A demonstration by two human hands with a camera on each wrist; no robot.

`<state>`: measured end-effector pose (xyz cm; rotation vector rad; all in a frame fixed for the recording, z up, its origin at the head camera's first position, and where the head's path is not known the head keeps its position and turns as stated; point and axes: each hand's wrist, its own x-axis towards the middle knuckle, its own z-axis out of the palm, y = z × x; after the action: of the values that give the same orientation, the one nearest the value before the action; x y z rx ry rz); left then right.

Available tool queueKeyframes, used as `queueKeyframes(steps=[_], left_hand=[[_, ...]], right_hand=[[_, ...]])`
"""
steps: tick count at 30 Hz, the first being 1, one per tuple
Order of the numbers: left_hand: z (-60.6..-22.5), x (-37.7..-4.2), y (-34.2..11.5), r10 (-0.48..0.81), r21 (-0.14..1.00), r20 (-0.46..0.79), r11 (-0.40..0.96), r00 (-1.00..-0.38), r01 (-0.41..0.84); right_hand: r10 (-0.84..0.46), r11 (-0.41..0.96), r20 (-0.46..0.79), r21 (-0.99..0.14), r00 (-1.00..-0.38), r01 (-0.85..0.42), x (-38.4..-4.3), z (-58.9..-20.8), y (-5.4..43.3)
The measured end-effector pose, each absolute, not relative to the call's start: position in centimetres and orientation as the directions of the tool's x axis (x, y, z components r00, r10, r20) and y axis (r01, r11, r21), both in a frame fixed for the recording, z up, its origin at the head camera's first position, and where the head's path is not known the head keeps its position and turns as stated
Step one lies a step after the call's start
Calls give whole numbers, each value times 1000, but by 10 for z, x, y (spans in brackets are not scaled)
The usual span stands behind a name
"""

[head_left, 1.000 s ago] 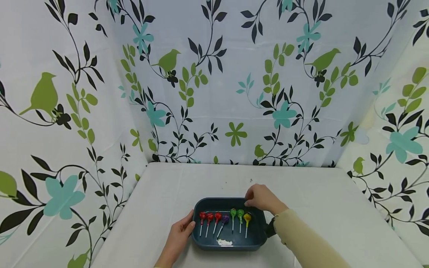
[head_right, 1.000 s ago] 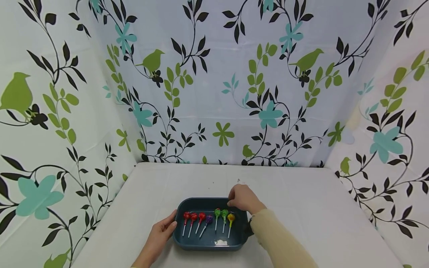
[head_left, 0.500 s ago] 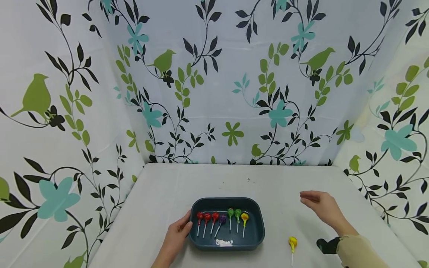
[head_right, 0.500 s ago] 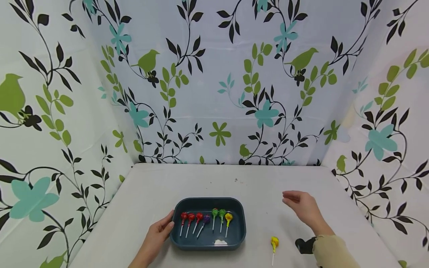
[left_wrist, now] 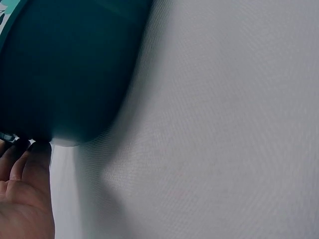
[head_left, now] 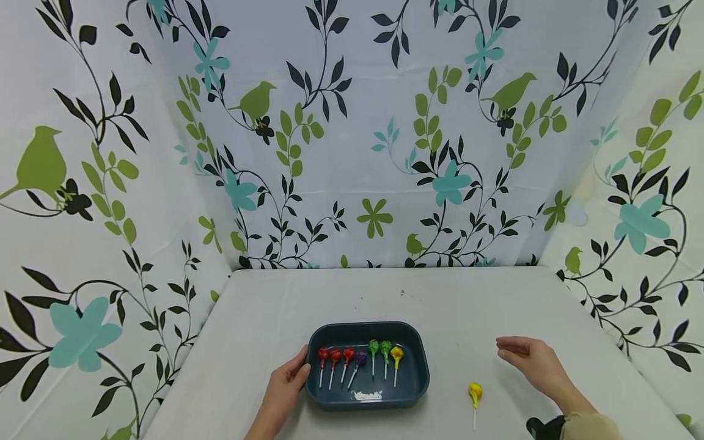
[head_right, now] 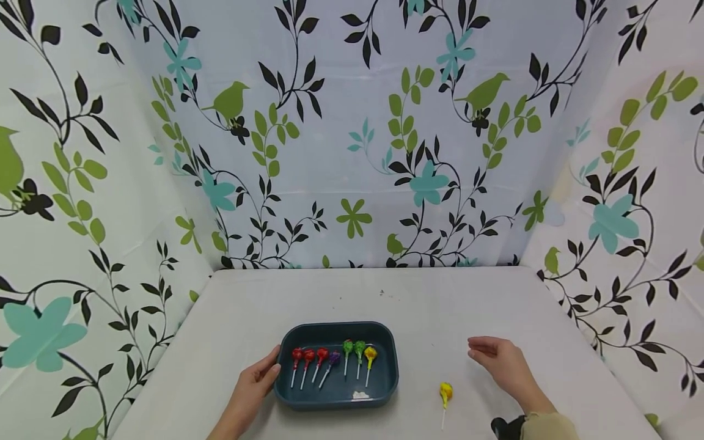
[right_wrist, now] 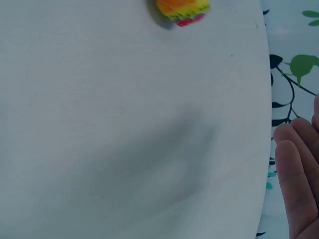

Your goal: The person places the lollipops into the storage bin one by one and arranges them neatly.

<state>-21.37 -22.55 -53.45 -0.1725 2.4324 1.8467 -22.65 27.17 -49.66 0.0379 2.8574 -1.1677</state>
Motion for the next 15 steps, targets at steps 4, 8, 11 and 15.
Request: queueKeyframes(steps=[4, 8, 11, 15], left_hand=[[-536, -214, -227, -47, 951, -129, 276, -991, -137], [-536, -215, -227, -46, 951, -127, 280, -991, -135], [-536, -215, -227, -43, 951, -126, 280, -991, -133], [-534, -215, -226, -41, 949, -126, 287, -991, -132]], right_hand=[[4, 698, -86, -713, -996, 65, -216, -517, 256], [-2, 687, -123, -722, -992, 88, -205, -533, 244], [-30, 674, -131, -734, -991, 77, -200, -537, 241], [-107, 676, -115, -737, -988, 13, -196, -538, 240]])
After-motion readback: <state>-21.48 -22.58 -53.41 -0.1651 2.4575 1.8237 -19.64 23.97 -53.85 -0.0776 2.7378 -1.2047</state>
